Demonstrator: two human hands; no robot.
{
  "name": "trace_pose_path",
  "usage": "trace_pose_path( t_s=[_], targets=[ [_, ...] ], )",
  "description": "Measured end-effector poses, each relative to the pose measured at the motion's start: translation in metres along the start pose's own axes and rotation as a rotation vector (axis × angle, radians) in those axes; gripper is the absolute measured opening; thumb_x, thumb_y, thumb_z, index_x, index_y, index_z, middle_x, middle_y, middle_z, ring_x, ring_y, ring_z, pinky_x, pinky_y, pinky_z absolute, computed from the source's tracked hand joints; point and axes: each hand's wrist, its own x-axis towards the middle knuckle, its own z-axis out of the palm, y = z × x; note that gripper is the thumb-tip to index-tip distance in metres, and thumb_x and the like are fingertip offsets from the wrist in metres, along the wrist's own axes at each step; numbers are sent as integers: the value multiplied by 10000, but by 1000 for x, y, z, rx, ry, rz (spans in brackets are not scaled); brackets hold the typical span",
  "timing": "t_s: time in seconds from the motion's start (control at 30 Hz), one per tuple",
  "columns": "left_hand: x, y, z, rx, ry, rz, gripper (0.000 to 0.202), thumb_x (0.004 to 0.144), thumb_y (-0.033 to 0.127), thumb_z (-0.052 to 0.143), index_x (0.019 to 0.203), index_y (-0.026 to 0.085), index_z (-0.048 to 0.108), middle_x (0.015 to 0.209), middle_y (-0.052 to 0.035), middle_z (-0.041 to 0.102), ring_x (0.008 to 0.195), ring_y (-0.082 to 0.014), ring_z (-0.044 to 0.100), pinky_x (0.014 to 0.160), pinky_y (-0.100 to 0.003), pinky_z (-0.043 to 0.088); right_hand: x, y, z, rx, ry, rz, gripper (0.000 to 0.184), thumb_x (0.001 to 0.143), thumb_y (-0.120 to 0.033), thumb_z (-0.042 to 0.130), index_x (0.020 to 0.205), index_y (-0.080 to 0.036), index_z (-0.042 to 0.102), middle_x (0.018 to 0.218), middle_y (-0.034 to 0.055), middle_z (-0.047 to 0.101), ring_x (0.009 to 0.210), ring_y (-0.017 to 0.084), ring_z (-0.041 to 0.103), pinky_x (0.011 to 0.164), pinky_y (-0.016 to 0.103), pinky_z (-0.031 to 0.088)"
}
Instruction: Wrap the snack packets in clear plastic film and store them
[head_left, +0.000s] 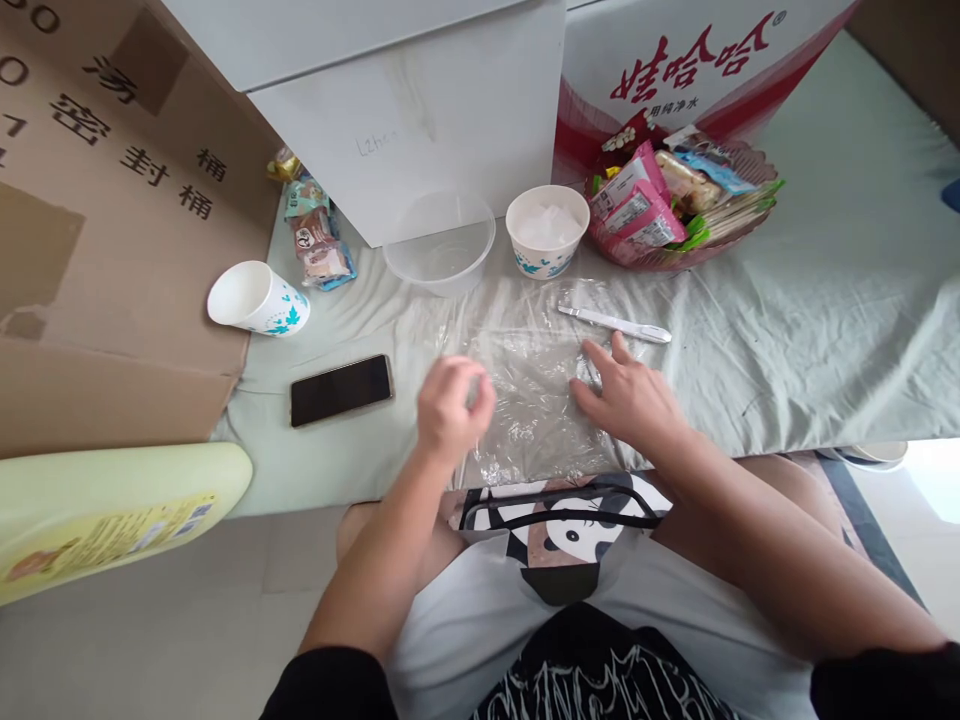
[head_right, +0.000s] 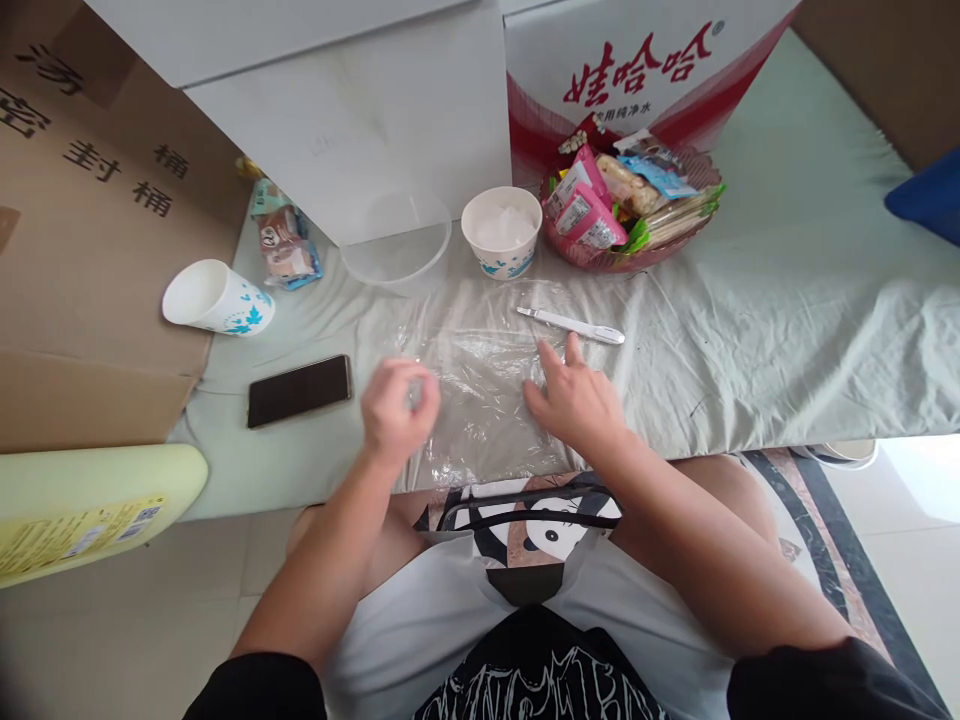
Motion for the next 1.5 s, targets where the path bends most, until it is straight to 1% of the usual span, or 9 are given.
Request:
trace_pose_path(
  t_s=[0.17, 0.3, 0.4, 0.57, 0.8, 1.0, 1.2, 1.33, 1.5],
  targets=[
    [-37, 16, 12, 305, -686, 227, 427, 732, 387, 865, 1116, 235, 756, 1313, -115, 679, 1328, -377, 562, 1205, -594, 384, -5, 4, -15, 26, 19, 40, 558, 962, -489, 522, 1443, -214, 591, 1573, 230, 515, 717, 280, 739, 560, 413, 530],
    [-47, 18, -4, 617, -908, 406, 723, 748, 334, 866, 1419, 266, 606, 1599, -137, 489, 1527, -420, 377, 1246, -682, 313, -7, 13, -17, 168, 106, -146, 407, 975, -403, 514, 1282, -196, 683, 1318, 134, 730, 683, 202, 730, 577, 349, 516],
    [-48, 19, -15, 647, -855, 452, 571, 795, 177, 759, 1350, 246, 641, 1582, -139, 517, 1514, -403, 420, 1224, -662, 372, -8, 18, -15, 276, 26, -435, 360, 1005, -383, 490, 1197, -180, 716, 1049, 94, 803, 791, 226, 765, 670, 353, 559],
    [-44, 15, -24, 414, -590, 513, 155, 871, 77, 589, 906, 197, 680, 1158, -82, 767, 1194, -263, 707, 1014, -431, 587, -10, 17, -14, 347, -85, -767, 408, 1052, -415, 465, 1254, -146, 695, 1126, 138, 785, 1012, 291, 760, 882, 453, 587],
    [-28, 0, -38, 149, -196, 79, 121, 922, 172, 584, 861, 203, 684, 819, -22, 786, 759, -144, 756, 723, -250, 610, -13, 22, -13, 526, -194, -865, 865, 887, -780, 595, 1454, -128, 552, 1390, 199, 682, 1275, 378, 662, 1068, 595, 516],
    [-13, -10, -36, -82, 29, -179, 158, 863, 345, 710, 838, 197, 664, 670, -7, 725, 618, -135, 707, 558, -216, 565, -22, 21, -15, 518, -271, -899, 1105, 744, -827, 717, 1585, -185, 397, 1610, 218, 482, 1499, 417, 454, 1208, 702, 343],
    [-5, -16, -33, -107, 93, -169, 320, 845, 501, 755, 859, 203, 640, 666, -3, 699, 605, -141, 695, 555, -235, 558, -18, 18, -21, 630, -94, -754, 171, 988, -328, 573, 1050, -232, 700, 1204, 91, 775, 1165, 283, 726, 1056, 543, 527],
    [-3, -24, -36, -107, 13, -143, 388, 833, 534, 756, 1025, 220, 631, 783, -28, 757, 748, -187, 757, 704, -304, 615, -3, 23, -22, 910, 118, -316, 137, 936, -329, 613, 861, -220, 647, 806, 36, 758, 764, 193, 736, 717, 350, 571],
    [0, -30, -37, 78, -337, -60, 415, 764, 426, 801, 1112, 232, 685, 1154, -100, 792, 1207, -285, 716, 1058, -454, 560, 17, 30, -12, 1292, 237, 6, 183, 854, -368, 691, 807, -229, 581, 708, -10, 698, 688, 156, 715, 714, 325, 585]
  ],
)
